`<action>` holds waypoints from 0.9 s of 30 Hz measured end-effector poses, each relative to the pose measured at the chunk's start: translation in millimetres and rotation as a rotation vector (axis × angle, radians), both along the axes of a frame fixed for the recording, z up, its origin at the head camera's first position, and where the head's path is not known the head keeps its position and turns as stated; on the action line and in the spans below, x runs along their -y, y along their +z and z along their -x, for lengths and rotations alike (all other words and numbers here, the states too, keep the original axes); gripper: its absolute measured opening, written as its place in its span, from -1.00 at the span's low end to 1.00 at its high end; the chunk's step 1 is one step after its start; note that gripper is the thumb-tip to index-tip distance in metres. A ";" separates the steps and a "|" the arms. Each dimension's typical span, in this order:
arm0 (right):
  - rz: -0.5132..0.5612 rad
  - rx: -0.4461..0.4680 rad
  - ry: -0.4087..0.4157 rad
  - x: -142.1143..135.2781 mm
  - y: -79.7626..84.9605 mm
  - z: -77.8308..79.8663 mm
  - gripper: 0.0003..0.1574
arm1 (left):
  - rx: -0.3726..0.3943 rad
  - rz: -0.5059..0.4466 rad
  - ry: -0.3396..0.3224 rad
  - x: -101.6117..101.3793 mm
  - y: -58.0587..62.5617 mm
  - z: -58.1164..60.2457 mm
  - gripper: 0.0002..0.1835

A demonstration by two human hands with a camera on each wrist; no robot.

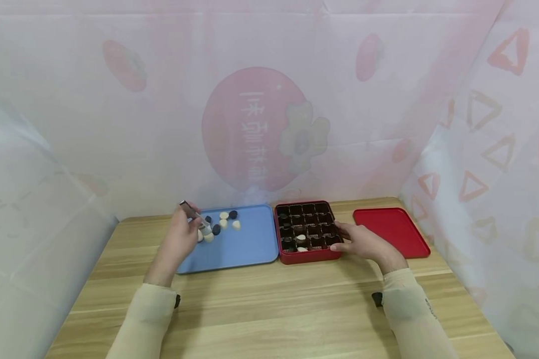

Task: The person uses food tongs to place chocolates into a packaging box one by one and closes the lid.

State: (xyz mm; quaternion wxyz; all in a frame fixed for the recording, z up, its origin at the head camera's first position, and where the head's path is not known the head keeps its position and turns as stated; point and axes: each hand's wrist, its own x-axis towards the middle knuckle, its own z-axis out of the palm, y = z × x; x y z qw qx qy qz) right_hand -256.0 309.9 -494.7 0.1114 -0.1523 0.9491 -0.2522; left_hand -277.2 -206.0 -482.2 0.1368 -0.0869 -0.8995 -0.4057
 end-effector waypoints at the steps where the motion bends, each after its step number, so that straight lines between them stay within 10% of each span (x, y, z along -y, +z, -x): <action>1: 0.002 0.001 0.000 -0.2 -0.8 0.3 0.16 | 0.005 0.007 0.006 2.6 -0.7 -0.6 -0.68; 27: -0.002 -0.004 0.008 0.1 -0.3 0.2 0.15 | 0.121 0.064 0.042 19.3 -18.1 1.1 -0.68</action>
